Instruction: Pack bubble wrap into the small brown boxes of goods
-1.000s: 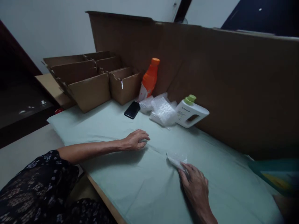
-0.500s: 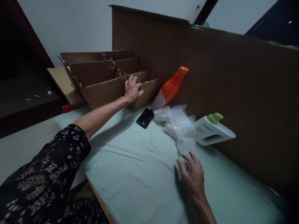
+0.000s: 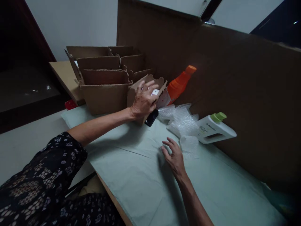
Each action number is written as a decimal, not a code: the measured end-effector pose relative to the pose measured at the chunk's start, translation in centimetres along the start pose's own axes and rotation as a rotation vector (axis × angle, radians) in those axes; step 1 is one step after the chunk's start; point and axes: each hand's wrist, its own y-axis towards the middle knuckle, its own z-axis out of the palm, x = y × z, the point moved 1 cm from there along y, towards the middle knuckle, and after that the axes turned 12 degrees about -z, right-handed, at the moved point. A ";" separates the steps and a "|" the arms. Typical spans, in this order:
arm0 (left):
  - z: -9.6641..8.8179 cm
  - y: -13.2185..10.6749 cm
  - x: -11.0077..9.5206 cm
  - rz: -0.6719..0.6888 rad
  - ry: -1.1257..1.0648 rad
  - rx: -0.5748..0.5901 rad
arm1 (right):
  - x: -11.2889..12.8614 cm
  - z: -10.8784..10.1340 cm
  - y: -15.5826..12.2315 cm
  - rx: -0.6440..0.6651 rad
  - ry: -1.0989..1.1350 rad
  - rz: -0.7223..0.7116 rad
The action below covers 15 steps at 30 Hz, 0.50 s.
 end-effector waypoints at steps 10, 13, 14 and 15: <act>-7.1 -11.1 -0.3 -0.191 -0.291 -0.137 | 2.7 4.4 6.4 -0.017 0.305 0.023; -5.2 -12.4 2.7 -0.512 -0.413 -0.006 | 3.1 6.1 8.0 0.023 0.359 0.021; -4.2 -12.3 3.5 -0.592 -0.468 0.076 | 3.3 6.6 8.5 0.032 0.370 0.003; -3.1 -12.0 4.0 -0.647 -0.526 0.159 | 3.7 7.1 9.0 0.037 0.368 -0.023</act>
